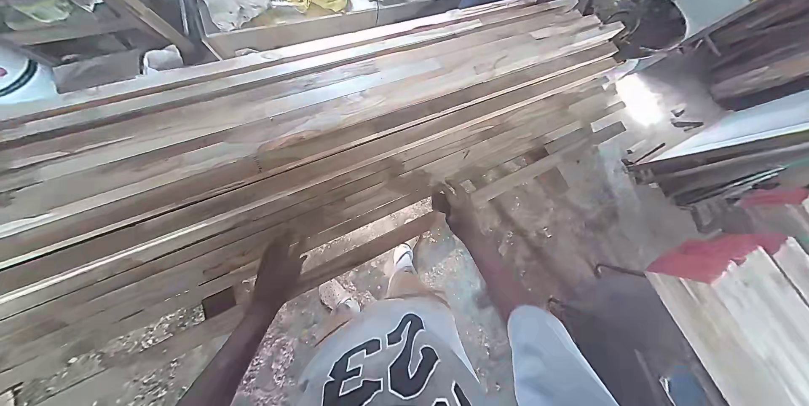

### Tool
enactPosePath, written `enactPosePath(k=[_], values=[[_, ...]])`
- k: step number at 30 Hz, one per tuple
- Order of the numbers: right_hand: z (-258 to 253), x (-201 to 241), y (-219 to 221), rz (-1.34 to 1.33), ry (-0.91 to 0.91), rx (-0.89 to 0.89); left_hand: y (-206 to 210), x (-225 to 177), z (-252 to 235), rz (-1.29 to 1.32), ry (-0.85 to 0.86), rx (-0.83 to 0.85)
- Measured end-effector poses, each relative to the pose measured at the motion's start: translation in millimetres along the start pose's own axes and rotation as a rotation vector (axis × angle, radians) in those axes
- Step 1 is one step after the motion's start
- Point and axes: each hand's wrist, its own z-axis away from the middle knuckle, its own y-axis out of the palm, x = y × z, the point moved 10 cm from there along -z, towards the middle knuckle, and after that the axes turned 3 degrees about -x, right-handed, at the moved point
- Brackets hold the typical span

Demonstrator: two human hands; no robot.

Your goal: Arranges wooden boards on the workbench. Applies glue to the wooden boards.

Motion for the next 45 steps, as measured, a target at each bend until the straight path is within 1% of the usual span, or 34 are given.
enactPosePath(k=[1, 2, 4, 5, 6, 8, 10, 13, 16, 18, 21, 23, 24, 25, 26, 27, 29, 30, 31, 32, 33, 34, 35, 37, 39, 41, 42, 43, 44, 45], values=[[-24, -7, 7, 0.041, -0.029, 0.079, 4, 2, 0, -0.011, -0.017, -0.019], [-36, -15, 19, 0.079, -0.048, 0.182, 8, 5, 3, 0.016, -0.080, 0.003], [-32, -31, 45, 0.120, -0.085, 0.325, 13, 12, 12, 0.111, -0.280, 0.050], [-25, -37, 50, 0.119, -0.121, 0.334, 16, 9, 14, 0.118, -0.349, 0.066], [-19, -41, 52, 0.131, -0.145, 0.337, 18, 3, 13, 0.073, -0.370, 0.093], [-10, -43, 51, 0.167, -0.147, 0.378, 21, -12, 15, -0.072, -0.355, 0.160], [-9, -40, 43, 0.178, -0.147, 0.433, 21, -18, 17, -0.149, -0.341, 0.162], [-13, -37, 35, 0.182, -0.199, 0.506, 22, -20, 23, -0.111, -0.366, 0.151], [-14, -35, 24, 0.174, -0.247, 0.547, 12, -28, 30, -0.073, -0.387, 0.117], [-30, -46, 8, 0.124, -0.169, 0.524, 6, -32, 29, -0.101, -0.389, 0.142], [-90, -93, -21, 0.094, -0.037, 0.311, 9, -32, 28, -0.119, -0.328, 0.157], [-127, -126, -24, 0.073, 0.017, 0.180, 14, -32, 26, -0.097, -0.281, 0.156], [-135, -135, -19, 0.058, 0.012, 0.171, 18, -33, 24, -0.094, -0.271, 0.165], [-129, -133, -12, 0.041, -0.023, 0.222, 24, -34, 25, -0.088, -0.283, 0.205], [-111, -120, -7, 0.011, -0.070, 0.306, 28, -32, 23, -0.086, -0.310, 0.262], [-88, -105, -5, -0.041, -0.114, 0.426, 27, -30, 17, -0.082, -0.332, 0.291], [-48, -85, -10, -0.186, -0.202, 0.632, 34, -31, 6, -0.079, -0.341, 0.293], [-38, -87, -18, -0.256, -0.188, 0.637, 39, -33, 6, -0.074, -0.338, 0.303], [-36, -97, -30, -0.342, -0.135, 0.540, 43, -35, 8, -0.064, -0.328, 0.313], [-44, -115, -42, -0.358, -0.115, 0.389, 44, -36, 8, -0.060, -0.319, 0.312], [-57, -135, -49, -0.314, -0.096, 0.251, 44, -36, 6, -0.058, -0.311, 0.306], [-71, -152, -51, -0.250, -0.070, 0.178, 42, -37, 4, -0.052, -0.302, 0.306], [-84, -164, -50, -0.169, -0.042, 0.170, 40, -39, 2, -0.054, -0.296, 0.310], [-106, -172, -44, -0.084, 0.022, 0.194, 37, -41, 3, -0.067, -0.299, 0.336], [-124, -166, -45, -0.072, 0.058, 0.107, 35, -42, 5, -0.087, -0.311, 0.362], [-137, -149, -36, -0.040, 0.151, 0.090, 28, -44, 3, -0.086, -0.323, 0.345], [-135, -133, -23, -0.034, 0.163, 0.113, 22, -46, 5, -0.082, -0.318, 0.323], [-124, -112, -4, -0.028, 0.144, 0.177, 15, -49, 9, -0.080, -0.309, 0.303], [-105, -87, 16, -0.023, 0.093, 0.290, 9, -52, 10, -0.078, -0.300, 0.288], [-85, -56, 28, -0.054, 0.002, 0.395, 3, -54, 10, -0.077, -0.293, 0.276]])
